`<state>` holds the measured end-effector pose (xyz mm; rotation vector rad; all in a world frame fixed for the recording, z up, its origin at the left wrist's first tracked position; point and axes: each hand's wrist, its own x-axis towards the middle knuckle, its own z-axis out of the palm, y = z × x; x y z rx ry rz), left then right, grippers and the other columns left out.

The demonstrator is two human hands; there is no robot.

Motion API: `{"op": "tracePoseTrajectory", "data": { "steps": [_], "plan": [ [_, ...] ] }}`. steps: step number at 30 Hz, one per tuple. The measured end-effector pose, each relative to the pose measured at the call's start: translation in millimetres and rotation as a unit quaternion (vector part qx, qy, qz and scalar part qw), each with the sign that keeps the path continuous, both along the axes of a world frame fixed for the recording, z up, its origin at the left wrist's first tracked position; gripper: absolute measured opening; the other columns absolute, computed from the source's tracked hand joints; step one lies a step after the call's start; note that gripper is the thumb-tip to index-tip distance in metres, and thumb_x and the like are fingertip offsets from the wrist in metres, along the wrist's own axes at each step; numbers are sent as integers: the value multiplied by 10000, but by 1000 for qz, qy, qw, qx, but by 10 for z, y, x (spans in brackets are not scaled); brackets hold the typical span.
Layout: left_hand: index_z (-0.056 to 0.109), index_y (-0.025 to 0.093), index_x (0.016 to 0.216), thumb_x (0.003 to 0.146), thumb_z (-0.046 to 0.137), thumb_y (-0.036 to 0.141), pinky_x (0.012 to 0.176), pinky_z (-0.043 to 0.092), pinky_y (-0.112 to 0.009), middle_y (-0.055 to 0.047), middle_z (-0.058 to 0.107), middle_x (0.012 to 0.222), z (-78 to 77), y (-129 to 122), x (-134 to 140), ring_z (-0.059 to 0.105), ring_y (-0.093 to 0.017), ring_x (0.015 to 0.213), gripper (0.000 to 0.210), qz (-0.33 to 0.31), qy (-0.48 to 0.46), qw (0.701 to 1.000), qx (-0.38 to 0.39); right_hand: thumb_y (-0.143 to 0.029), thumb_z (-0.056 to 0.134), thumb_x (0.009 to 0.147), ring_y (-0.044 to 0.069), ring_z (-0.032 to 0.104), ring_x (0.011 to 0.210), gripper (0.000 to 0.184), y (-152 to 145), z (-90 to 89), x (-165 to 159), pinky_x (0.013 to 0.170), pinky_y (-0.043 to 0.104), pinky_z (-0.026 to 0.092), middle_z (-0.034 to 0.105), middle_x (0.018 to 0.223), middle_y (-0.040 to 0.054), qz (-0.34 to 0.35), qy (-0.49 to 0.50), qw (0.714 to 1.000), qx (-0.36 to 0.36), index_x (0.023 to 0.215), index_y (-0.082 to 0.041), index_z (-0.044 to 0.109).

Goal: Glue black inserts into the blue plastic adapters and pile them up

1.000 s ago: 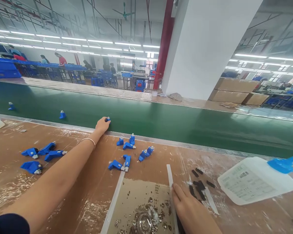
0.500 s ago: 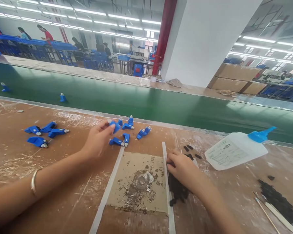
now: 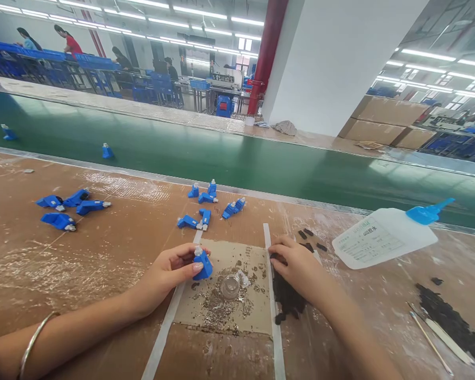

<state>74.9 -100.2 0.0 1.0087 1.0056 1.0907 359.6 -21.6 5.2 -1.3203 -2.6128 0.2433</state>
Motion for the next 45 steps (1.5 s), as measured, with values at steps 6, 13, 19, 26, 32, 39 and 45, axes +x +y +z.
{"op": "tracePoseTrajectory", "data": {
  "steps": [6,13,19,26,32,39,45],
  "plan": [
    [708,174,929,697,813,349,805,474,-297,-23,655,887,-28,-11,-1,579,-166,856,310,-1,-9,1000,-17,-69,447,885,291,710,962,342,0,-84,1,846,451,590,754,1056,134,31,-45,997,52,980,-155,765],
    [710,176,938,708,801,346,827,479,-320,-23,652,881,-30,-10,11,582,-171,856,301,-6,-8,1000,-19,-33,448,848,272,740,856,343,-23,-77,-73,778,402,609,780,933,119,28,-59,996,64,872,-164,764],
    [697,171,948,720,788,355,821,476,-308,-19,643,878,-25,-8,2,574,-161,853,306,-17,-4,1000,-12,-122,469,862,287,750,875,263,-31,23,-94,756,416,620,775,1007,139,11,15,998,54,893,-164,727],
    [678,166,930,743,764,329,818,474,-297,-13,647,881,-37,-8,3,579,-150,853,262,-39,-18,999,-4,-201,526,957,153,710,1028,297,-437,137,-225,875,267,591,747,1152,24,120,144,982,8,1241,-266,582],
    [675,168,938,746,745,290,839,478,-307,-22,671,914,-46,-7,15,596,-154,874,238,-37,-17,999,-7,-143,473,991,182,636,1121,352,-539,119,-341,931,329,567,684,1215,89,201,125,972,16,1334,-212,515],
    [699,155,967,759,721,316,828,468,-319,-43,678,925,-50,-40,22,590,-172,870,264,-43,14,999,9,-123,444,1000,215,633,1045,320,-551,188,-380,865,375,574,689,1158,125,217,98,970,48,1303,-155,539],
    [725,175,977,807,698,325,853,452,-314,-42,697,957,-73,-92,56,593,-172,896,228,-72,5,997,40,-95,431,990,238,643,968,299,-532,181,-393,792,406,581,707,1088,133,230,88,966,80,1251,-139,570]
  ]
}}
